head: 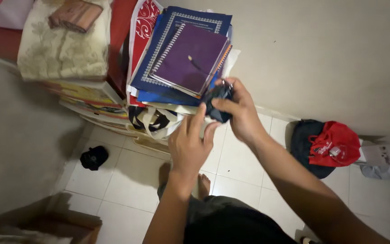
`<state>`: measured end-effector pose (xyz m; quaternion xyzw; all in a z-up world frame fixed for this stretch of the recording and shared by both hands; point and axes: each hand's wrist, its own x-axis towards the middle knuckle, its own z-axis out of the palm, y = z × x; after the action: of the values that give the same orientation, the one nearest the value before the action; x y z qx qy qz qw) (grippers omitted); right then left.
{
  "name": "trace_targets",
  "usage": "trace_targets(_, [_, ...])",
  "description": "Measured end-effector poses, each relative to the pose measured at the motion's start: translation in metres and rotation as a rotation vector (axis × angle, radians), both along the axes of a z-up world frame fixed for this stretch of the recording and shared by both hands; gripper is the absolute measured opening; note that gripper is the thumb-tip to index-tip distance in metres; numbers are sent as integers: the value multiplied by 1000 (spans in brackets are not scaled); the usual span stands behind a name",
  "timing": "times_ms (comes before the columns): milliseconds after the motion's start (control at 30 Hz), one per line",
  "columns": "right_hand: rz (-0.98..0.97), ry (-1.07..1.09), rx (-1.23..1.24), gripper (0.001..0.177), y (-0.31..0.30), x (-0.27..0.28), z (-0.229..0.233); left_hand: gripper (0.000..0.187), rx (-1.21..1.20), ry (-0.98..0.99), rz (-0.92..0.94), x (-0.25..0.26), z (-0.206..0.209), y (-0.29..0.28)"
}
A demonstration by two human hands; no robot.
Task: The person opens a black backpack on the bed and gathers items from around the room, including keys, a pen, a notebook, a book, a wallet, and a calculator. They place the items into the backpack, fold a piece of clothing, and zip the compartments closed.
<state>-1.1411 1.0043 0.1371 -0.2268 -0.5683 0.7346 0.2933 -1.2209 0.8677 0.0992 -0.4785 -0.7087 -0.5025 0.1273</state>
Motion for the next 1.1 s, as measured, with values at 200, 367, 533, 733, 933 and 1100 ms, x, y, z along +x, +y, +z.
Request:
trace_targets(200, [-49, -287, 215, 48, 51, -83, -3, 44, -5, -209, -110, -86, 5, 44])
trace_targets(367, [-66, -417, 178, 46, 83, -124, -9, 38, -78, -322, -177, -141, -2, 71])
trace_targets(533, [-200, -889, 929, 45, 86, -136, -22, 42, -309, -134, -146, -171, -8, 92])
trace_targets(733, [-304, -868, 700, 46, 78, -136, -21, 60, -306, -338, -270, -186, -2, 96])
trace_targets(933, [-507, -660, 735, 45, 40, -124, -15, 61, -77, -376, -348, -193, 2, 86])
trace_targets(1100, [-445, -110, 544, 69, -31, -116, -25, 61, 79, -581, -583, -148, 5, 61])
